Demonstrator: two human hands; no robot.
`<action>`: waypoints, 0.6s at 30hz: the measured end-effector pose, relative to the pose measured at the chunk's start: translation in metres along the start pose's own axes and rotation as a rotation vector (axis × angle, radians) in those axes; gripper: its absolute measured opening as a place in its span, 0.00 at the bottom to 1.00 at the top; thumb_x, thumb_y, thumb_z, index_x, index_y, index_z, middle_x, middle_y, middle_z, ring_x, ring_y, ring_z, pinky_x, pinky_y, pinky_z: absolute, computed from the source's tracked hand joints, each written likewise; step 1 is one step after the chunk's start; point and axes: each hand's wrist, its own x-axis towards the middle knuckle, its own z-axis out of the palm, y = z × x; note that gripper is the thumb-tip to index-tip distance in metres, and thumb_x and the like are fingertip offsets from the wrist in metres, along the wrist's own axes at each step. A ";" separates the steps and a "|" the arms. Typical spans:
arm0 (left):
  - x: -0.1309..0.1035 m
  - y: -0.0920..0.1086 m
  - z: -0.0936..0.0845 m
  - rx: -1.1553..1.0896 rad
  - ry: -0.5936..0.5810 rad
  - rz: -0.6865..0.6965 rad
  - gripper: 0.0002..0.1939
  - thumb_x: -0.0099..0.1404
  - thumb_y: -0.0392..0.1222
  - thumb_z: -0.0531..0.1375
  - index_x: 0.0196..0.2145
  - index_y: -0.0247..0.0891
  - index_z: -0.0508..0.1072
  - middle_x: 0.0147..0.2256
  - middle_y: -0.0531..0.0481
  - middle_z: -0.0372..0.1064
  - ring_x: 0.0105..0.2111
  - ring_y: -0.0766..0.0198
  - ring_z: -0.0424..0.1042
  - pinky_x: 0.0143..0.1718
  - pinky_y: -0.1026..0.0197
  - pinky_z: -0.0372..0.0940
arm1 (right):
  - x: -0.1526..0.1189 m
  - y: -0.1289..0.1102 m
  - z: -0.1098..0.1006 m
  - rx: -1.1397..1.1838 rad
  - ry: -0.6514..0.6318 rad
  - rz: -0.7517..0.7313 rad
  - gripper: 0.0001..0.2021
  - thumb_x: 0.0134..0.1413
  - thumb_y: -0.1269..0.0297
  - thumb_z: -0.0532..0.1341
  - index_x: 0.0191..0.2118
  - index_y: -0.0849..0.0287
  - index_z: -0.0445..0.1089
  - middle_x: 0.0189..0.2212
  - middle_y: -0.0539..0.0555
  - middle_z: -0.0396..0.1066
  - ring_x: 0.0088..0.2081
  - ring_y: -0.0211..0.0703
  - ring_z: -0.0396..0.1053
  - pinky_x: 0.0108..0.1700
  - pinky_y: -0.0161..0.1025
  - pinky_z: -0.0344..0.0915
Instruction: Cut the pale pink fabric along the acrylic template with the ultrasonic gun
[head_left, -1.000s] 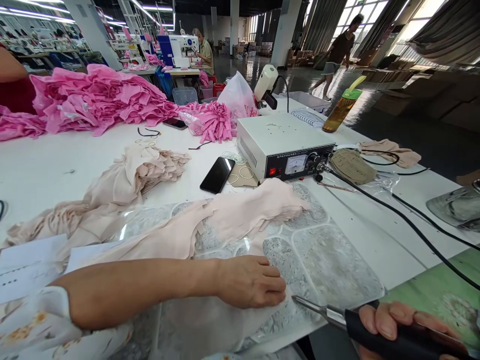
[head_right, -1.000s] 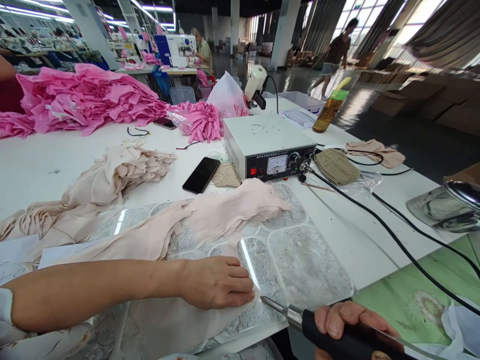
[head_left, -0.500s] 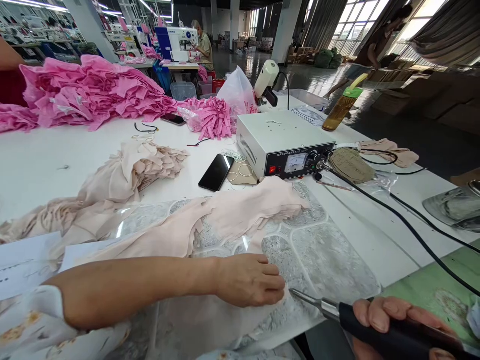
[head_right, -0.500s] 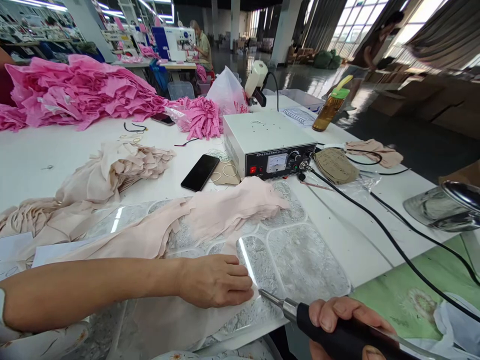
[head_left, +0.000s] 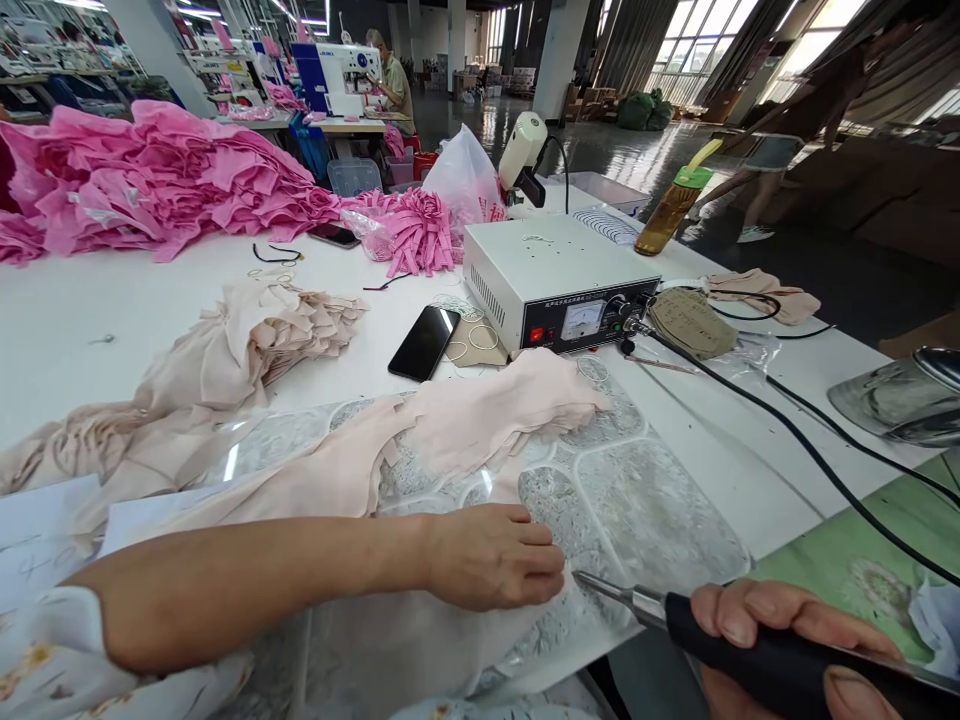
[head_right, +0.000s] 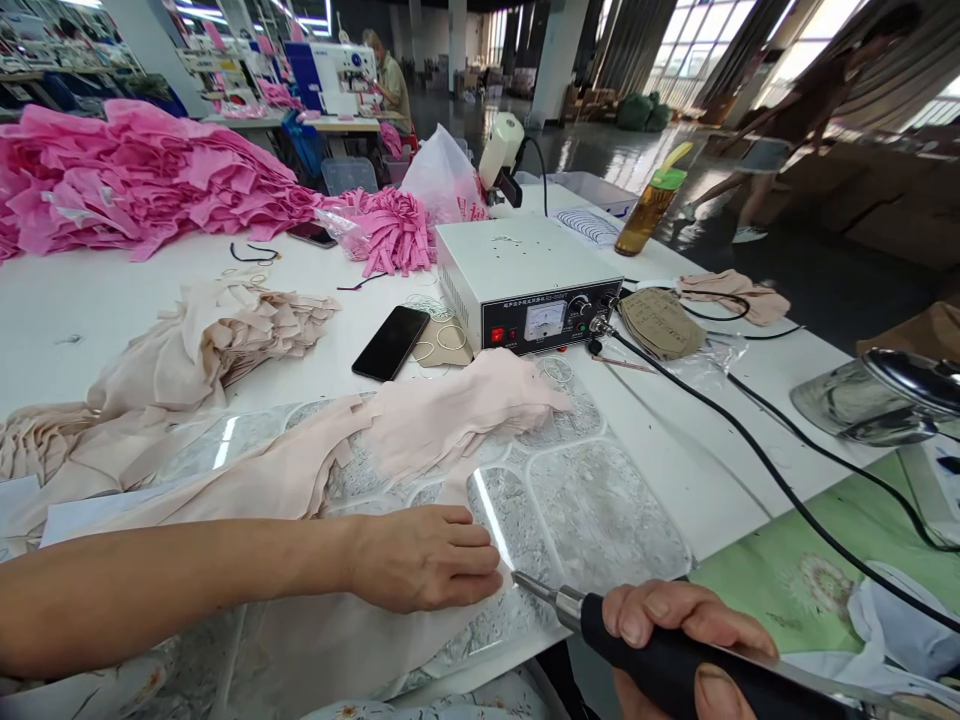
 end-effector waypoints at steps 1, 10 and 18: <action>0.000 0.000 -0.001 0.003 -0.004 -0.001 0.08 0.71 0.32 0.54 0.41 0.28 0.74 0.35 0.44 0.68 0.34 0.62 0.66 0.33 0.59 0.58 | 0.001 -0.001 0.001 -0.009 -0.018 -0.010 0.10 0.45 0.59 0.65 0.29 0.55 0.64 0.26 0.47 0.60 0.25 0.36 0.59 0.25 0.39 0.64; 0.001 0.000 -0.003 0.025 0.016 0.002 0.06 0.70 0.32 0.57 0.42 0.29 0.74 0.34 0.45 0.67 0.34 0.62 0.66 0.33 0.60 0.57 | -0.005 -0.004 0.003 -0.005 0.008 -0.023 0.10 0.46 0.57 0.63 0.31 0.56 0.64 0.27 0.48 0.57 0.26 0.36 0.57 0.26 0.38 0.64; 0.000 0.001 -0.004 0.028 0.031 -0.006 0.07 0.72 0.33 0.55 0.41 0.30 0.73 0.33 0.45 0.67 0.33 0.63 0.65 0.33 0.61 0.57 | -0.002 -0.008 0.016 -0.056 -0.031 -0.054 0.10 0.46 0.58 0.65 0.27 0.56 0.64 0.24 0.48 0.59 0.23 0.36 0.59 0.22 0.38 0.65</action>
